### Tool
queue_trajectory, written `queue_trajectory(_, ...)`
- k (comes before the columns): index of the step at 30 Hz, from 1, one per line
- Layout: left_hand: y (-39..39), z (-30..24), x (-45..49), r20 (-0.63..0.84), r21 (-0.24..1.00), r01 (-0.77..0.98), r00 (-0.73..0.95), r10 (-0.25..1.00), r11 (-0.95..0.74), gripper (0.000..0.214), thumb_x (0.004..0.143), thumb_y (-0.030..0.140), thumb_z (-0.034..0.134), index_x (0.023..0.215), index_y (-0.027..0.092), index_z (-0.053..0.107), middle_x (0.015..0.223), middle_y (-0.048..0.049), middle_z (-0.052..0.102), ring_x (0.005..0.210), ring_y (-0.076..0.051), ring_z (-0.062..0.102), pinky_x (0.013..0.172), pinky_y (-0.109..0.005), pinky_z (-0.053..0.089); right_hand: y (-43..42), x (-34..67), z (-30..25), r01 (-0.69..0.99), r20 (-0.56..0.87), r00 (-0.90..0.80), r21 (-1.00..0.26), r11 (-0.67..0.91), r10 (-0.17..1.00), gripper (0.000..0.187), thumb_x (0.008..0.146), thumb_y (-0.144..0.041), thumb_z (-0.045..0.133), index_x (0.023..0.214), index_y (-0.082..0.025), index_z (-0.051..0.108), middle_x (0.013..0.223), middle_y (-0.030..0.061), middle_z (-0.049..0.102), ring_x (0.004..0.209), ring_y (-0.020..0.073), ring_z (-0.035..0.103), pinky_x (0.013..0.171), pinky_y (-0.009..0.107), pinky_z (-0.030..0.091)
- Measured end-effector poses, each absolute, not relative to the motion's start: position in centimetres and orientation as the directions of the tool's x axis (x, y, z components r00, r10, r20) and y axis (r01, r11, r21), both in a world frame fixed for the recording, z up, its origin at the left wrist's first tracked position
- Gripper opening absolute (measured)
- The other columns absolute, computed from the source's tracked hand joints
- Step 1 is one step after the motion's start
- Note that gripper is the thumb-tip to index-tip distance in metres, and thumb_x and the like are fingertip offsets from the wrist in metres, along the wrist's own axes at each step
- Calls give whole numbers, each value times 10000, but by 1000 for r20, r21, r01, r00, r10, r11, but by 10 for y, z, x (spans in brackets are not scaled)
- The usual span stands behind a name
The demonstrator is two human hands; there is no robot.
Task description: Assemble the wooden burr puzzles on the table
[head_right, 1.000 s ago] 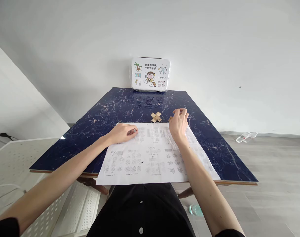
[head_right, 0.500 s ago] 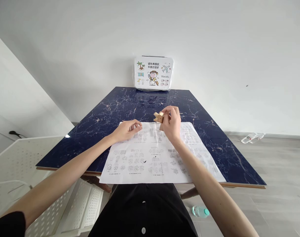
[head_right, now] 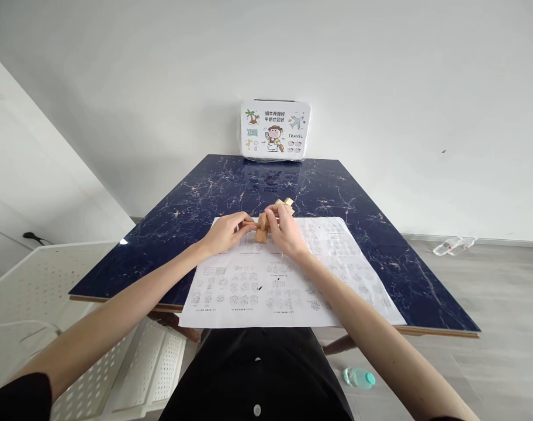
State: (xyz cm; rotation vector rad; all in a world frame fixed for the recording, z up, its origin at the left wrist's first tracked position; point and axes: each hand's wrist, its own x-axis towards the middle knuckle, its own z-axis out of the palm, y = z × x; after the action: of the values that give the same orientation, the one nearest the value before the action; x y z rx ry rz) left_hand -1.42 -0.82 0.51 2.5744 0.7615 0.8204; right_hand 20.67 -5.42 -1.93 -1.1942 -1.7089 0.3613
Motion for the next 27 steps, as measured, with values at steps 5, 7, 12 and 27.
queue_trajectory(5,-3,3,-15,477,464,433,613,630,-773,286,1121,443,549,1029,195,658,1032,-77,806,806,-186,726,712,-315,508,-54,210,-22,591,512,11,-696,408,859,319,1103,-491,471,1003,-235,630,1162,172,697,1057,292,669,803,415,567)
queue_trajectory(7,-1,3,-16,467,499,420,606,644,-758,282,1120,444,547,1049,194,656,1038,-83,808,813,-188,735,711,-311,514,-56,209,-20,601,448,-22,-708,370,894,273,1088,-454,494,1004,-232,630,1099,159,733,967,283,694,782,412,549)
queue_trajectory(12,3,3,-18,401,562,386,646,649,-731,274,1124,433,524,1145,195,659,1088,-98,804,833,-193,750,726,-319,542,-60,208,-16,593,377,-113,-717,367,919,267,1091,-430,473,930,-245,579,852,78,750,740,232,671,745,379,499)
queue_trajectory(27,1,14,-20,314,670,350,666,677,-655,703,806,664,861,1349,257,678,1457,-115,667,1317,-334,674,1103,-497,575,-62,210,-13,528,423,-205,-711,463,883,287,1091,-435,472,922,-241,598,712,20,678,613,177,587,665,317,441)
